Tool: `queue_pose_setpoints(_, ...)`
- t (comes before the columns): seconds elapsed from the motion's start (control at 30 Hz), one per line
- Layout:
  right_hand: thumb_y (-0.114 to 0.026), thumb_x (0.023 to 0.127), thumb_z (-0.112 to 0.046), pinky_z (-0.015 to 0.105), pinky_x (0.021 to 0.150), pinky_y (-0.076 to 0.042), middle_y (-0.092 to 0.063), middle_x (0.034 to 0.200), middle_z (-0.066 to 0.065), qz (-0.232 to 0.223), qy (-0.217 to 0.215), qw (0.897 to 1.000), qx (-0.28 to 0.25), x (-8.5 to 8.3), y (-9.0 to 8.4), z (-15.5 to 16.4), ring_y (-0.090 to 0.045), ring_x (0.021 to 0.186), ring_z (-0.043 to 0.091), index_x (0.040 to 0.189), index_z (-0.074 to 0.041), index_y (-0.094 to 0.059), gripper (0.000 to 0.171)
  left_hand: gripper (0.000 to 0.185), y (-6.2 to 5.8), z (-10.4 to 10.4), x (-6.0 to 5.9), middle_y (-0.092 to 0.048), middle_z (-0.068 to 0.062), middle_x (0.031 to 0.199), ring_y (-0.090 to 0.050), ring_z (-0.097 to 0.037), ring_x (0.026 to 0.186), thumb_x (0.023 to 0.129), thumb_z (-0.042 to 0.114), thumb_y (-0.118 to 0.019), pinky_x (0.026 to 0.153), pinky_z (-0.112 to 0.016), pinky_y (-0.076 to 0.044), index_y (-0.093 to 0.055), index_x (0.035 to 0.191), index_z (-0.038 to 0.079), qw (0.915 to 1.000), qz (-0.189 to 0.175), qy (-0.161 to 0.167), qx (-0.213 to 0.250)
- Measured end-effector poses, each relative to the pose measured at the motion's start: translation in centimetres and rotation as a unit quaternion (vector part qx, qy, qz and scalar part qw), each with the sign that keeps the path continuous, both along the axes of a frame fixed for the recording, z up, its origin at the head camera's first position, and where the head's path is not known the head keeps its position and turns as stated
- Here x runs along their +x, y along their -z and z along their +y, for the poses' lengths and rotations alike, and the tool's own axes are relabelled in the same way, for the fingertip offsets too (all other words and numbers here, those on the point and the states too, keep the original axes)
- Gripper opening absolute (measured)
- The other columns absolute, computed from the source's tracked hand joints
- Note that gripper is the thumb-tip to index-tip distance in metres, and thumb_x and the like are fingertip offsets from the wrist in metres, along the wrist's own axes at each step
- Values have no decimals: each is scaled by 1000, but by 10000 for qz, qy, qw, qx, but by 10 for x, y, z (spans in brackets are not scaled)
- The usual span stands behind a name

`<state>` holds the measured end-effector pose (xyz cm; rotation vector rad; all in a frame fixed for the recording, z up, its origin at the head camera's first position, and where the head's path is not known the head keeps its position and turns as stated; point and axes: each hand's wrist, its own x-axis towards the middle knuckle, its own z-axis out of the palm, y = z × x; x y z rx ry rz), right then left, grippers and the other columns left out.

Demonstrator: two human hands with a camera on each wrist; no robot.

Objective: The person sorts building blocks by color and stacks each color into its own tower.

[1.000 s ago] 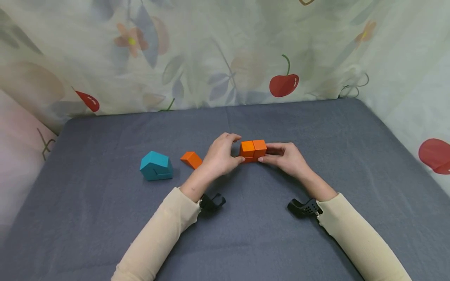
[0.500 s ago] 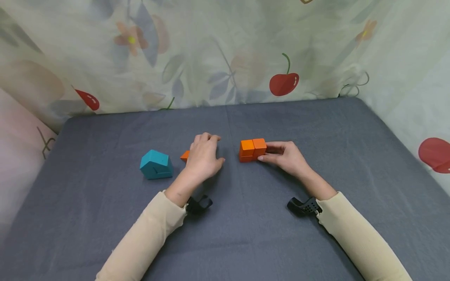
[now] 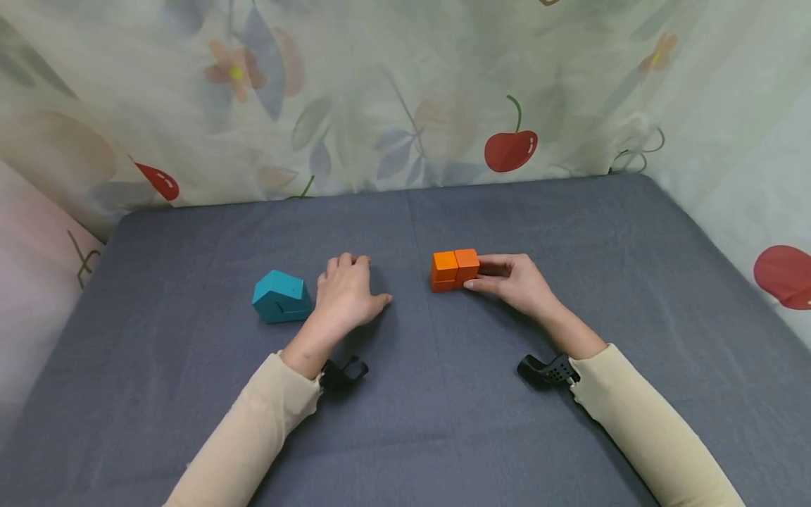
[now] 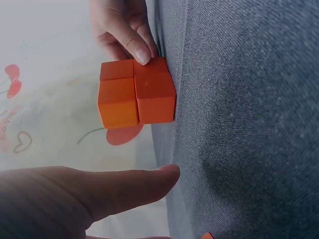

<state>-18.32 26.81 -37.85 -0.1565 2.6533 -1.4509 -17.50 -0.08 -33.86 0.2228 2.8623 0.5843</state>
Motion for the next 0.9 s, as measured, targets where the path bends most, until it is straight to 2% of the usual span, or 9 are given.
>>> queue_pose_setpoints(0.23,-78,81,-18,33,90,-55,-66,120,15,37,-10,10000,83,0,0,0,-65,110,25,124,-3,-64,48,70,0,-3,-1,-42,-22,137,-41,-36,123,89,37,-68,90,-49,-49,-41,142,0,9996,-167,-227,-77)
queue_pose_setpoints(0.47,-79,81,-18,38,92,-54,-66,120,15,56,-13,9999,110,0,0,1,-65,109,25,124,-4,-64,48,63,1,-3,-1,-49,-19,127,-47,-34,113,86,34,-71,84,-47,-51,-49,135,1,9996,-134,-261,5)
queue_pose_setpoints(0.67,-78,81,-18,38,93,-54,-67,120,15,50,-13,9999,107,0,0,0,-65,109,25,124,-3,-64,48,53,0,-4,-1,-55,-16,116,-51,-30,103,81,19,-77,80,-43,-51,-57,129,6,9997,-220,-5,138)
queue_pose_setpoints(0.9,-78,81,-17,36,91,-54,-66,120,16,82,-43,9999,105,0,0,1,-65,109,26,124,-3,-64,48,41,3,-5,-1,-61,-15,111,-55,-30,94,81,4,-71,80,-40,-51,-64,122,5,9981,65,335,504)
